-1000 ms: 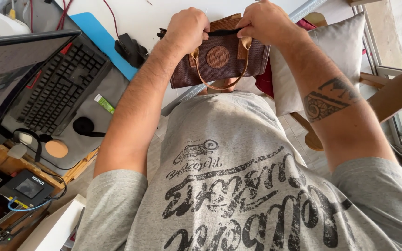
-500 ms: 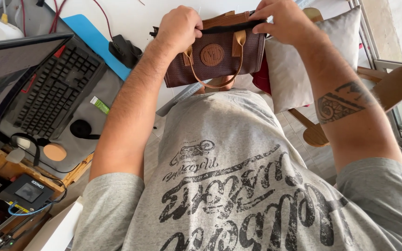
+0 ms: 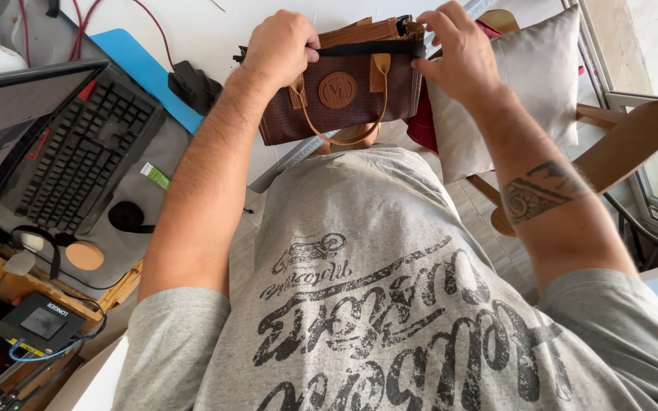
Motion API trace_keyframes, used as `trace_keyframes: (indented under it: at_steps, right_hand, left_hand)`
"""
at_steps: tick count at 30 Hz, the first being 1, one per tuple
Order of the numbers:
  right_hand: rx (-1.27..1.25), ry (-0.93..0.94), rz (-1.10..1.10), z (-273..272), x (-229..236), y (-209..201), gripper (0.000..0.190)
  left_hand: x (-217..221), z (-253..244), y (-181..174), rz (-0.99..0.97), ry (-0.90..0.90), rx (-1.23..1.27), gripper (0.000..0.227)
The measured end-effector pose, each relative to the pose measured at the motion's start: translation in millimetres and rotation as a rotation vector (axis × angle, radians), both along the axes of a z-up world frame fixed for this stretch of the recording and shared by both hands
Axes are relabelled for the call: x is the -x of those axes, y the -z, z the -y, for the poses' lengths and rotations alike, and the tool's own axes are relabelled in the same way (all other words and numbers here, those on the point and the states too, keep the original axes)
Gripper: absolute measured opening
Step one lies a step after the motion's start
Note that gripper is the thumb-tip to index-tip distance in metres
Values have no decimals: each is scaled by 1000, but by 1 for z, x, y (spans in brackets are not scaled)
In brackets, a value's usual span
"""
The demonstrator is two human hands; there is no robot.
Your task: Trimming threads and inspecting the construction of a small leather bag at a workshop station.
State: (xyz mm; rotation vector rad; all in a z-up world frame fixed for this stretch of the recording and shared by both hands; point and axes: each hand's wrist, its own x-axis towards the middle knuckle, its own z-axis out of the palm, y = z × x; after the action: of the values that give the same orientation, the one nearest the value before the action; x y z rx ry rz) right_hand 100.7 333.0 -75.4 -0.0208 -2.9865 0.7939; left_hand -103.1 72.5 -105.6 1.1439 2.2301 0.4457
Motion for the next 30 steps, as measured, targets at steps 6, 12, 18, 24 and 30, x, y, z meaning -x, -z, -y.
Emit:
trace_keyframes:
  at_steps: [6,12,18,24,30]
  right_hand:
    - [198,126,-249,-4,-7,12,15]
    - [382,176,-8,-22,5,18,18]
    - [418,111,16,-28,3,28,17]
    - [444,132,118,-28,3,22,21]
    - [443,125,58,-24,3,25,1]
  left_hand:
    - [-4,-1,-15,22,11,18,10]
    - [-1,0,-5,-12,26,-8,8]
    - [-3,1,-4,9,3,-5,9]
    - [-3,1,-1,-9,7,-7,9]
    - [-2,2,3,-21,1,-8,7]
